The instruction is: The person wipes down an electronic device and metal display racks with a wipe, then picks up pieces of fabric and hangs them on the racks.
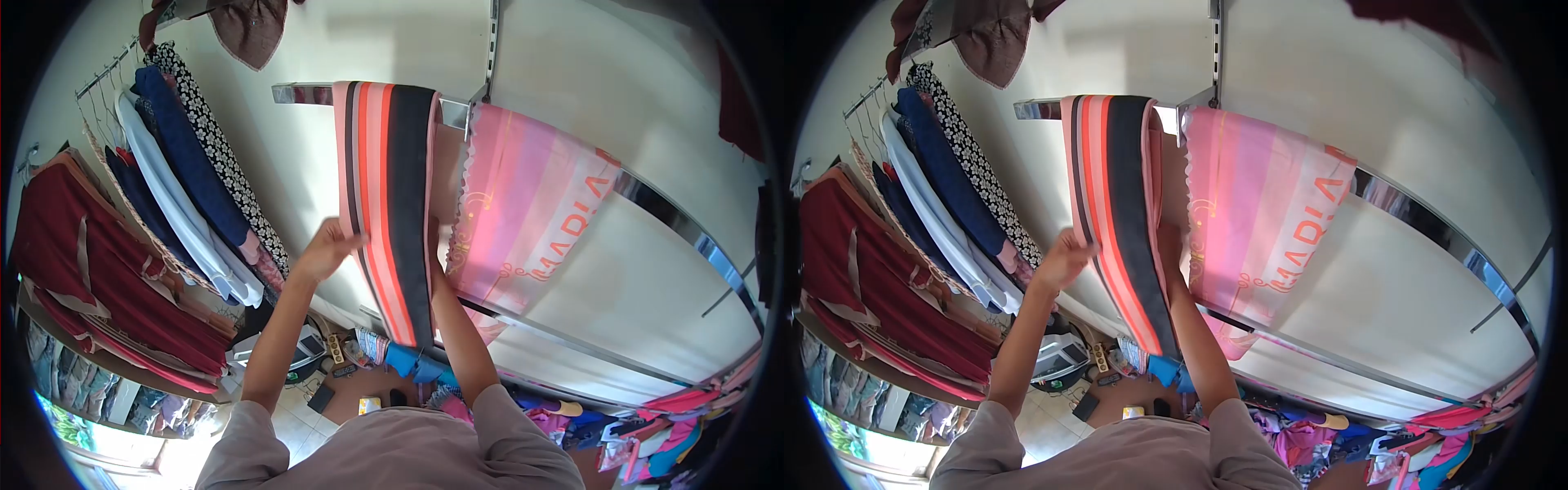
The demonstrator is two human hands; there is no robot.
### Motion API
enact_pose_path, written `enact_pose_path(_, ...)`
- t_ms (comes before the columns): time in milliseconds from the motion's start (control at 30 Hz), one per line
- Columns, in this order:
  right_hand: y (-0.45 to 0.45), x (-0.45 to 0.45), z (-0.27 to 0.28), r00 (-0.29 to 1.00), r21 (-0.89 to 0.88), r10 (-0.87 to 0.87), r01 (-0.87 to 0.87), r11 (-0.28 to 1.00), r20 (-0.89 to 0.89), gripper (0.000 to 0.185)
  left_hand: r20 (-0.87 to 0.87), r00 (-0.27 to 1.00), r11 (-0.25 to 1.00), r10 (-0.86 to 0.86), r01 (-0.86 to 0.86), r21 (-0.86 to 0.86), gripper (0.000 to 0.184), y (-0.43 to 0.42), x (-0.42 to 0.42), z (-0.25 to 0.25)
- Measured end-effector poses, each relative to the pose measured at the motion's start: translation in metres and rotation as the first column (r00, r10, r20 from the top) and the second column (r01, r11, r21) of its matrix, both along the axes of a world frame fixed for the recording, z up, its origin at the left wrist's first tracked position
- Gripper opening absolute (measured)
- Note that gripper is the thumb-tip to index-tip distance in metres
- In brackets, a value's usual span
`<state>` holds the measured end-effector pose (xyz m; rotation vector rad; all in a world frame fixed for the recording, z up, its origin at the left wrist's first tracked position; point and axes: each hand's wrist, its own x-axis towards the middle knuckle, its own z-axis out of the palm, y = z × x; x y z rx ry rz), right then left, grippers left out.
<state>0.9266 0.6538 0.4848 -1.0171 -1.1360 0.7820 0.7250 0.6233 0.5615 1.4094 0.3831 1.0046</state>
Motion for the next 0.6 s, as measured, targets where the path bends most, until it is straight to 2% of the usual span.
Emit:
enact_pose_path(100, 0.001, 0.007, -0.042, 0.957, -0.001, -0.143, 0.148, 0.989, 0.253, 0.032, 0.081, 0.983, 0.986, 0.167, -0.167, -0.009, 0.021, 0.013, 0.012, 0.030)
enact_pose_path(167, 0.014, 0.017, -0.068, 0.879, 0.026, -0.226, 0.238, 0.971, 0.419, 0.031, 0.049, 0.971, 0.969, 0.236, -0.238, 0.064, 0.023, 0.014, 0.025, 0.045)
enact_pose_path(200, 0.016, 0.017, -0.061, 0.911, -0.182, -0.120, 0.206, 0.962, 0.394, 0.029, 0.032, 0.962, 0.957, 0.270, -0.272, 0.100, 0.024, 0.013, 0.028, 0.048)
enact_pose_path(300, 0.000, 0.017, -0.044, 0.809, -0.242, -0.192, 0.378, 0.894, 0.555, 0.027, -0.255, 0.891, 0.918, 0.376, -0.320, 0.234, 0.025, 0.024, 0.033, 0.027)
enact_pose_path(333, -0.002, 0.014, -0.046, 0.829, -0.171, -0.286, 0.408, 0.897, 0.481, 0.031, -0.351, 0.843, 0.910, 0.409, -0.346, 0.228, 0.027, 0.024, 0.035, 0.023)
enact_pose_path(367, -0.004, 0.014, -0.048, 0.862, -0.155, -0.287, 0.379, 0.912, 0.419, 0.029, -0.321, 0.854, 0.903, 0.410, -0.331, 0.273, 0.027, 0.042, 0.037, -0.002)
enact_pose_path(433, -0.015, 0.015, -0.038, 0.913, -0.116, -0.278, 0.324, 0.939, 0.299, 0.026, -0.380, 0.793, 0.864, 0.476, -0.342, 0.369, 0.023, 0.059, 0.043, -0.026)
enact_pose_path(533, -0.028, 0.013, -0.017, 0.909, 0.107, -0.300, 0.281, 0.954, 0.290, 0.015, -0.482, 0.624, 0.773, 0.616, -0.357, 0.525, 0.024, 0.083, 0.052, -0.047)
enact_pose_path(600, -0.019, 0.012, -0.014, 0.921, 0.212, -0.351, 0.313, 0.926, 0.172, 0.012, -0.445, 0.588, 0.694, 0.675, -0.303, 0.653, 0.030, 0.102, 0.058, -0.055)
